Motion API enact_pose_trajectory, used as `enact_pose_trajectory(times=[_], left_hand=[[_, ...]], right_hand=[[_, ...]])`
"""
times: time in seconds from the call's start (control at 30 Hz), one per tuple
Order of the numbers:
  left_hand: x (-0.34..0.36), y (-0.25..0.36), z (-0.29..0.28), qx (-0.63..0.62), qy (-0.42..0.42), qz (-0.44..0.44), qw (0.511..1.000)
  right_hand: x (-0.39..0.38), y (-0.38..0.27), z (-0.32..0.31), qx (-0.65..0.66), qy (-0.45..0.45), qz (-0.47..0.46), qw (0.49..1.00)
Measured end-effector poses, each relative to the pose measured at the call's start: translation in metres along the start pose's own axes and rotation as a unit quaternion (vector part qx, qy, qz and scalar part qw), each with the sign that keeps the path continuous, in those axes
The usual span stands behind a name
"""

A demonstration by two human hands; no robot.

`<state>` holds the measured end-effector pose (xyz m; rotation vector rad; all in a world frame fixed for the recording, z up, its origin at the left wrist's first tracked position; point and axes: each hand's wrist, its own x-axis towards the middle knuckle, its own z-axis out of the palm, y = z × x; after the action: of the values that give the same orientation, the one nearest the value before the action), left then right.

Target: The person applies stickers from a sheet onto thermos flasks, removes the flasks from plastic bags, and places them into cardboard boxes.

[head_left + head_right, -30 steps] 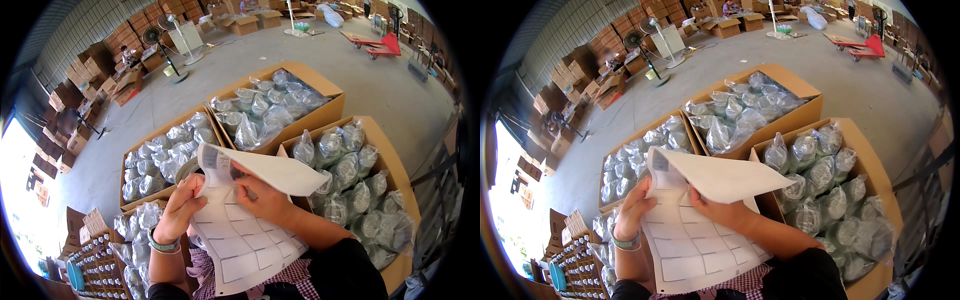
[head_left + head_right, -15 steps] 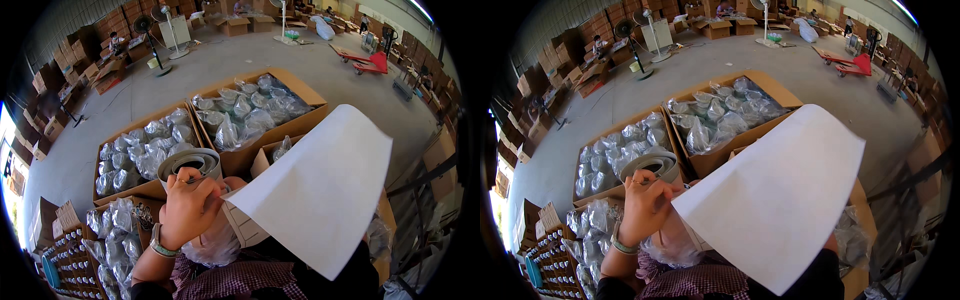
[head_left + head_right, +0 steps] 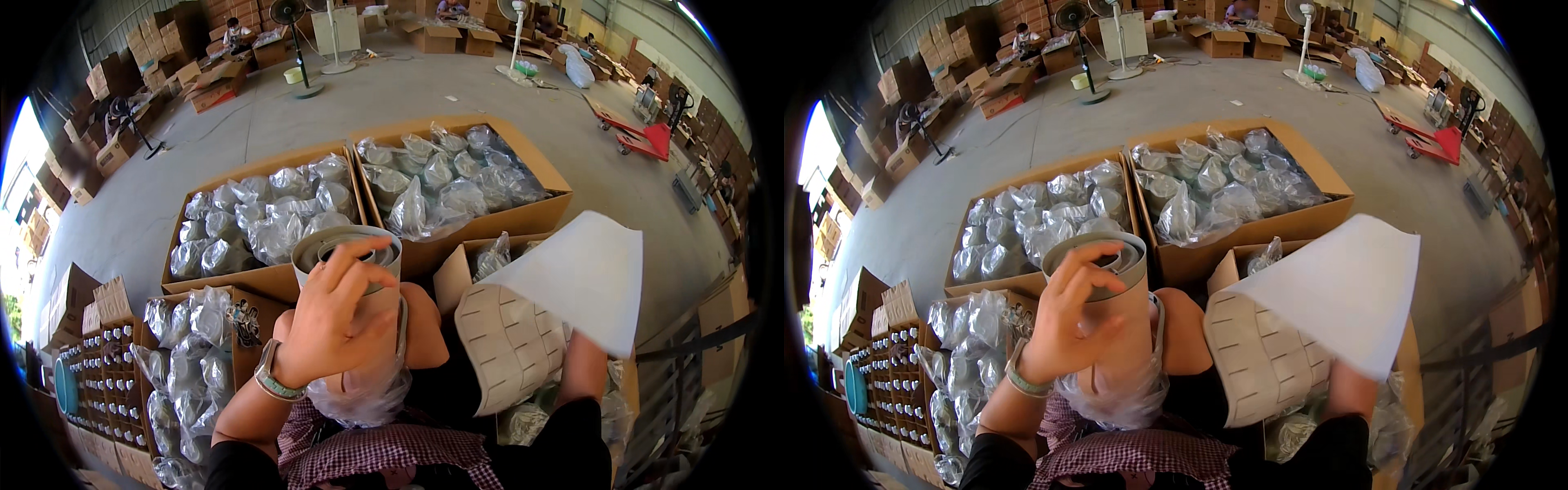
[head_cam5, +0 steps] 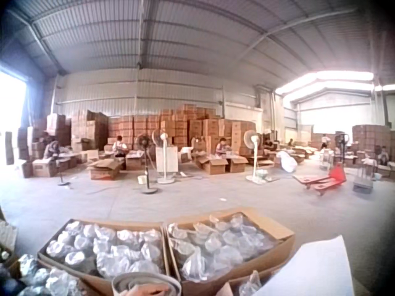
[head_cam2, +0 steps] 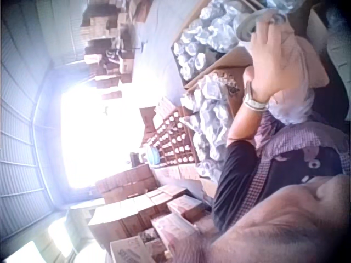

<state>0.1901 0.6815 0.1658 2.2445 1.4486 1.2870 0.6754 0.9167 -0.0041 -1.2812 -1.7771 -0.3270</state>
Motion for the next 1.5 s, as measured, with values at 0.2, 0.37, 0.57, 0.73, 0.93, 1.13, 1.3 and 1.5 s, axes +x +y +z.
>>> enact_pose_trajectory(times=[0.2, 0.37, 0.57, 0.73, 0.93, 1.13, 1.3, 1.5], left_hand=[[0.008, -0.042, -0.035, 0.138, -0.013, 0.017, 0.99], [-0.007, -0.091, -0.033, 0.036, -0.035, -0.067, 0.996], [-0.029, -0.094, -0.004, -0.002, 0.054, 0.044, 0.998], [-0.029, -0.076, -0.003, 0.086, 0.062, 0.073, 0.992], [-0.035, -0.081, -0.001, 0.031, 0.079, 0.061, 0.995], [-0.042, -0.084, 0.001, 0.045, 0.086, 0.055, 0.994], [-0.039, -0.089, 0.008, 0.002, 0.118, 0.057, 0.991], [-0.044, -0.09, 0.002, 0.003, 0.106, 0.051, 0.993]], right_hand=[[-0.108, 0.027, 0.037, -0.301, -0.466, 0.202, 0.807], [-0.048, -0.006, 0.035, -0.138, -0.145, 0.119, 0.973], [0.065, -0.266, -0.014, 0.128, 0.081, -0.074, 0.986], [0.057, -0.43, -0.024, 0.224, 0.055, -0.276, 0.933], [0.026, -0.452, -0.015, 0.245, -0.024, -0.309, 0.919], [0.092, -0.455, 0.007, 0.149, 0.058, -0.346, 0.924], [0.058, -0.445, 0.008, 0.191, 0.014, -0.546, 0.815], [0.032, -0.419, -0.01, 0.289, -0.042, -0.449, 0.845]])
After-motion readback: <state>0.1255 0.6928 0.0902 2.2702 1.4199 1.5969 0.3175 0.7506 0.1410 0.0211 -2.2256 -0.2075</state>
